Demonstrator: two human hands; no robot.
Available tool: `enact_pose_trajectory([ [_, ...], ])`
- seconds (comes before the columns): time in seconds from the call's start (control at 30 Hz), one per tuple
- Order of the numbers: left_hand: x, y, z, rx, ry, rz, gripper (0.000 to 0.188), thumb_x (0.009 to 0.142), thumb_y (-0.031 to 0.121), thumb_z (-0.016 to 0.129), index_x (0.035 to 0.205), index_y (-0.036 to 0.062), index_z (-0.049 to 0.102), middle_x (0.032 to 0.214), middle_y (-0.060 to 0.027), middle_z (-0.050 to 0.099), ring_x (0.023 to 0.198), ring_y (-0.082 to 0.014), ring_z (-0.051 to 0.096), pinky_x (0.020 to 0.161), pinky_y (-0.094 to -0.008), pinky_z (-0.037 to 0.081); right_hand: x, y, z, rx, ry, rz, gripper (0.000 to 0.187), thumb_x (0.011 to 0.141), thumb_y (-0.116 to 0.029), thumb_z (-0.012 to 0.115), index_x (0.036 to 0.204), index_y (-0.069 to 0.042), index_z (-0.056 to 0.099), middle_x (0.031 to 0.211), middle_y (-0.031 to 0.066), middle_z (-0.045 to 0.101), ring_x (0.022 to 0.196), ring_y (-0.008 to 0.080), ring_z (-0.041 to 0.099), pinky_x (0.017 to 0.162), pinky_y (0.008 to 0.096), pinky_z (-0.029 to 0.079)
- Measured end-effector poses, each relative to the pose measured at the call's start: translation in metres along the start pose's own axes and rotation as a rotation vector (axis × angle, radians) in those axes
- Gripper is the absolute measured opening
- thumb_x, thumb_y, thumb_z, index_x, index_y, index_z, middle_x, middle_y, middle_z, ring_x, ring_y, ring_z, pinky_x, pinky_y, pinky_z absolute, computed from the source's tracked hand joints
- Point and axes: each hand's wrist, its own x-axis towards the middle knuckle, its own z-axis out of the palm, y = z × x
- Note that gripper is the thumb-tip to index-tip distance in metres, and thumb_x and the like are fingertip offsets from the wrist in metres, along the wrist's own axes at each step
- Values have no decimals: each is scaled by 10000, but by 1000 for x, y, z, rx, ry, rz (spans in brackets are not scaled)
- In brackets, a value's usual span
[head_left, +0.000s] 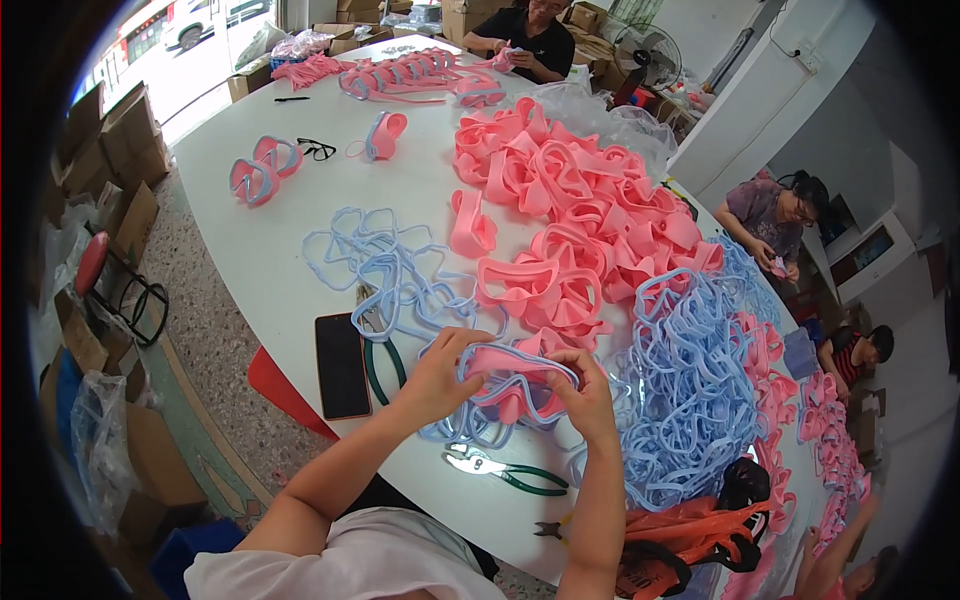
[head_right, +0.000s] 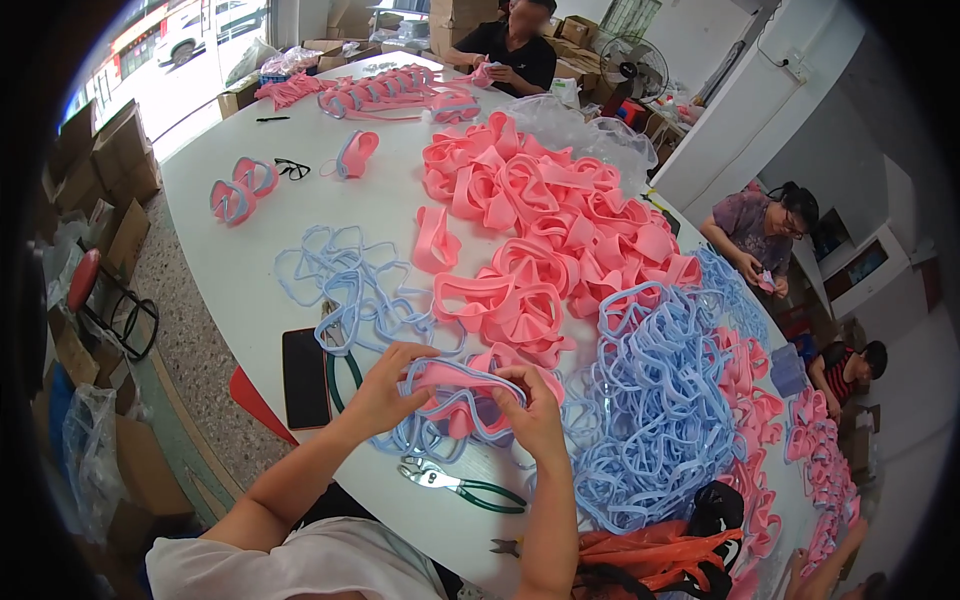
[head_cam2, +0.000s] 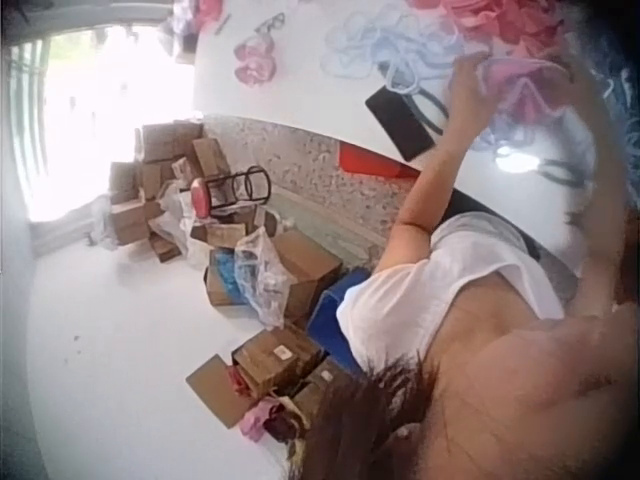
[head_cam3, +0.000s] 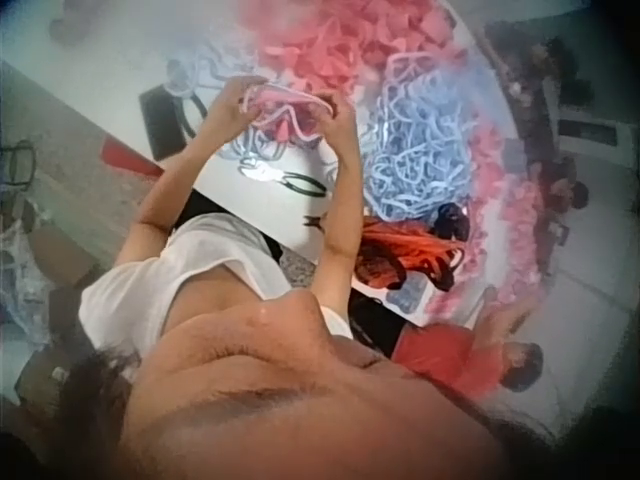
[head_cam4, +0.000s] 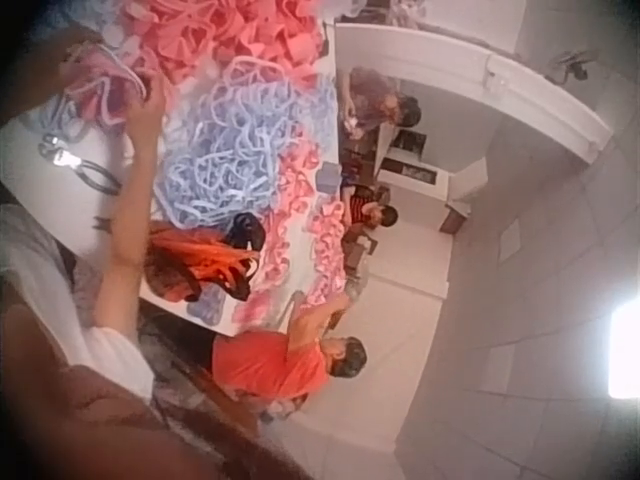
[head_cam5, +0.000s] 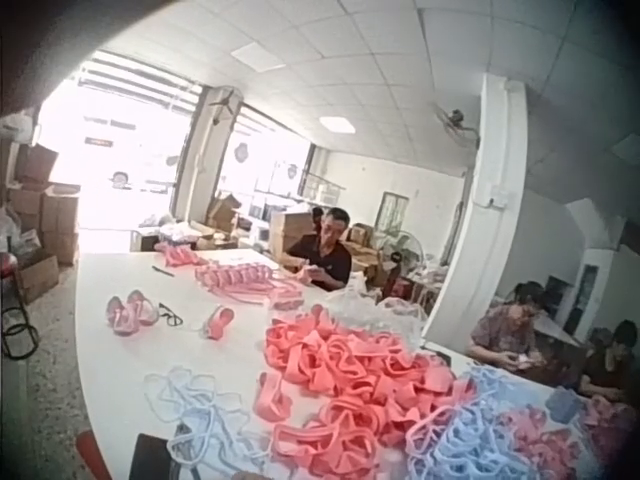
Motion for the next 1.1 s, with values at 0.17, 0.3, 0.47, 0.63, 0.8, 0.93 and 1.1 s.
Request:
enact_pose_trajectory([
  [0.17,-5,3,10,181,125,17,346,856,93,707,1192,99,628,984,-48,562,841,-146,556,710,-273,467,-7,4,2,-299,125,-132,220,864,-120,692,1049,-13,645,1024,82,632,935,190,607,835,292,474],
  [0.3,-2,-6,16,25,154,-47,238,877,63,680,1115,78,671,879,-35,521,752,-113,505,621,-243,431,-19,-8,6,-498,201,-49,242,849,-126,687,1062,-16,659,1007,114,616,938,257,598,834,330,474],
  [0.47,2,-14,25,-84,194,52,205,891,61,660,1096,56,676,832,-31,508,648,-115,467,585,-256,400,-31,14,5,-453,325,-133,306,861,-125,647,1148,-20,620,1028,128,611,944,271,589,847,347,474],
  [0.63,3,-2,23,-151,244,184,165,900,41,644,1059,40,690,775,-17,493,653,-98,457,568,-236,372,-45,-10,15,-142,332,-9,391,912,-173,581,1257,4,533,1022,98,618,935,246,609,851,320,478],
  [0.8,3,19,18,-179,297,236,169,898,32,644,1062,40,689,779,-13,498,658,-87,446,562,-229,359,-56,-18,14,527,234,41,413,918,-237,600,1238,13,526,968,101,625,864,206,607,796,314,490],
  [0.93,3,22,12,-289,332,217,167,908,17,629,1066,28,682,838,-11,521,677,-66,436,568,-206,345,-61,-34,25,1177,118,45,451,875,-234,692,1203,33,536,947,130,628,788,197,606,733,294,506],
  [1.1,3,29,8,-275,323,242,166,909,10,627,1066,22,679,862,-13,528,672,-60,431,558,-200,336,-66,-26,24,1053,112,28,416,808,-72,745,1164,27,554,959,117,637,853,194,594,766,317,525],
])
